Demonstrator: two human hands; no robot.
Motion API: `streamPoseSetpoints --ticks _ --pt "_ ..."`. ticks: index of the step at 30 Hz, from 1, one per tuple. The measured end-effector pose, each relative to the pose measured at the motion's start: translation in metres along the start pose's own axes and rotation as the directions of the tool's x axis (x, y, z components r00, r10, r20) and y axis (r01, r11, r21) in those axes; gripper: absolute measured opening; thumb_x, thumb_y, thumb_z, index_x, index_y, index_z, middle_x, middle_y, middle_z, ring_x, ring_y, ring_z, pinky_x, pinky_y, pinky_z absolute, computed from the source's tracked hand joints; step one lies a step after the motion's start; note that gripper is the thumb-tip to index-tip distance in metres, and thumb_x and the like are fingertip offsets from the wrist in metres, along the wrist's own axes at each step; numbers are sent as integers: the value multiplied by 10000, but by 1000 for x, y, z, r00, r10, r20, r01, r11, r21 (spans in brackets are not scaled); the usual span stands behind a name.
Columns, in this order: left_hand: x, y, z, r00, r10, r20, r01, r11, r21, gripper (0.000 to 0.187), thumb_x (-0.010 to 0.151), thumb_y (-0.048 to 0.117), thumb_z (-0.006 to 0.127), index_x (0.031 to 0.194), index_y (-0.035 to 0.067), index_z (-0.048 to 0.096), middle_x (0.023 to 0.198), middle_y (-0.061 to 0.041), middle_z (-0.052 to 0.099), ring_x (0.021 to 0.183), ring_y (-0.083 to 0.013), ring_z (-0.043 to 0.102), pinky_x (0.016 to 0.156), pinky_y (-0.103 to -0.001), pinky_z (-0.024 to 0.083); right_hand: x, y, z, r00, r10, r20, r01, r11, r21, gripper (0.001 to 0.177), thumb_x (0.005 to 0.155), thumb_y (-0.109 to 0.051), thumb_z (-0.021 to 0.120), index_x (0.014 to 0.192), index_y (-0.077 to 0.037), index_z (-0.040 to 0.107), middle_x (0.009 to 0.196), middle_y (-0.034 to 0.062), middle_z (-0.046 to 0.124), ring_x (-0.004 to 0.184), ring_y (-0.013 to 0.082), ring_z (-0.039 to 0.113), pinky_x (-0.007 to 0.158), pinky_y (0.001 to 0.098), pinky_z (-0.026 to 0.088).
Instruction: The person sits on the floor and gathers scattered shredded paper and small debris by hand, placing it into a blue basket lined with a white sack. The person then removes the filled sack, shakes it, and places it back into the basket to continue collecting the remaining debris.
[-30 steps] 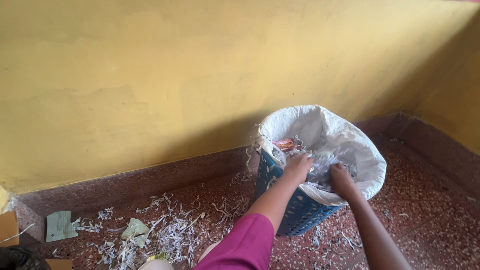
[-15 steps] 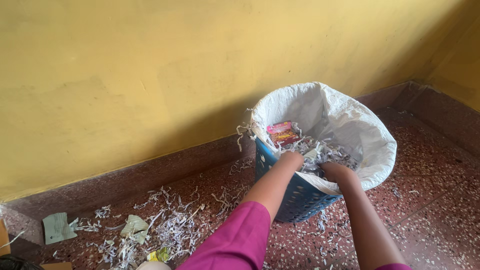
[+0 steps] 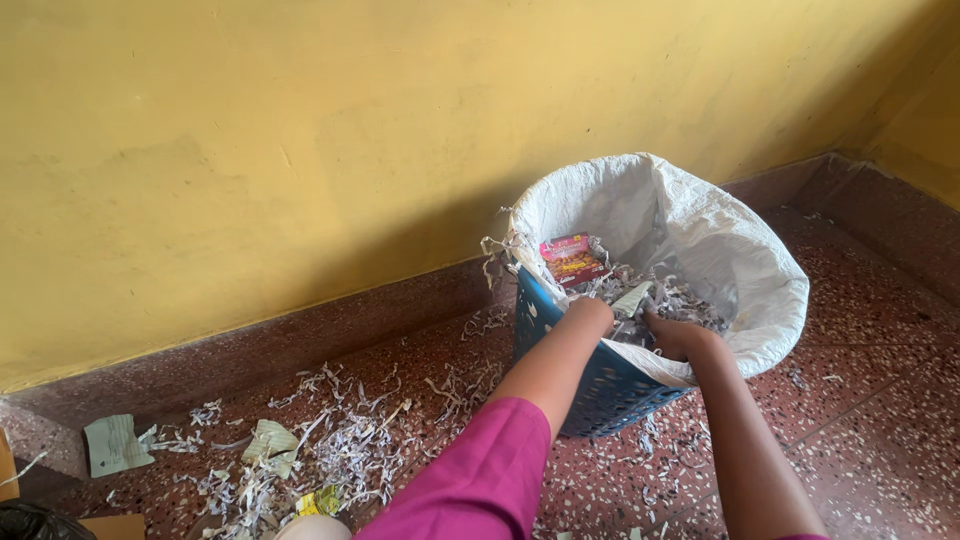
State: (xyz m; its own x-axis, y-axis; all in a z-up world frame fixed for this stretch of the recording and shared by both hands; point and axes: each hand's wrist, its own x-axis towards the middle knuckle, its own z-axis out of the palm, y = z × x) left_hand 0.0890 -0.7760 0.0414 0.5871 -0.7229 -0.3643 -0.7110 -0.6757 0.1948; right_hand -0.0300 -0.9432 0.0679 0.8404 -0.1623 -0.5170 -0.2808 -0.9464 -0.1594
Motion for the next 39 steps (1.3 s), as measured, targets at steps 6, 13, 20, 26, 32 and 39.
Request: streamPoseSetpoints --ticks 6,13,20,26,32,39 --pt "10 -1 6 995 34 -92 -33 999 10 411 787 212 769 1186 117 763 1280 -137 702 1175 -322 690 960 -466 573 -1 -2 -2 996 -28 84 31 999 -35 1029 859 -110 754 1636 -203 85 1374 261 622 1229 292 640 1042 444 494" --pt "-52 25 -64 999 4 -52 -4 1000 -4 462 727 257 830 1163 114 778 1251 -132 726 1146 -313 713 940 -460 596 -13 -21 -12 985 -147 91 147 989 2 812 847 -66 697 1568 -133 330 1390 185 641 1264 275 640 1064 436 492" --pt "-151 21 -128 896 199 -398 -247 967 -71 280 729 195 761 1004 162 802 1115 -93 774 1066 -280 742 900 -427 603 -15 -27 -19 991 -132 36 135 985 -107 662 852 -70 689 1480 -161 500 1394 162 676 1254 264 662 1059 431 504" --pt "-208 -21 -151 720 201 -664 -382 914 -137 325 727 182 718 1051 168 729 1101 -75 731 1041 -269 711 857 -423 574 -14 -19 -16 988 -55 -148 44 996 -75 759 892 -143 654 1583 -230 351 1425 191 619 1278 306 644 1085 425 495" --pt "-293 -103 -182 715 119 -689 -278 952 -124 313 836 119 725 1149 110 709 1146 -98 717 988 -230 726 870 -377 593 -28 -23 -28 937 -184 -297 115 965 -235 838 790 -208 796 1528 -262 403 1475 174 560 1343 325 580 1127 425 473" --pt "-371 -236 -161 707 -61 -704 -45 990 -131 309 871 178 744 1173 148 682 1223 -31 690 1100 -192 658 895 -377 569 -78 -72 -87 981 -91 -172 38 957 -289 837 712 -311 933 1446 -379 537 1451 114 615 1338 306 600 1142 423 490"
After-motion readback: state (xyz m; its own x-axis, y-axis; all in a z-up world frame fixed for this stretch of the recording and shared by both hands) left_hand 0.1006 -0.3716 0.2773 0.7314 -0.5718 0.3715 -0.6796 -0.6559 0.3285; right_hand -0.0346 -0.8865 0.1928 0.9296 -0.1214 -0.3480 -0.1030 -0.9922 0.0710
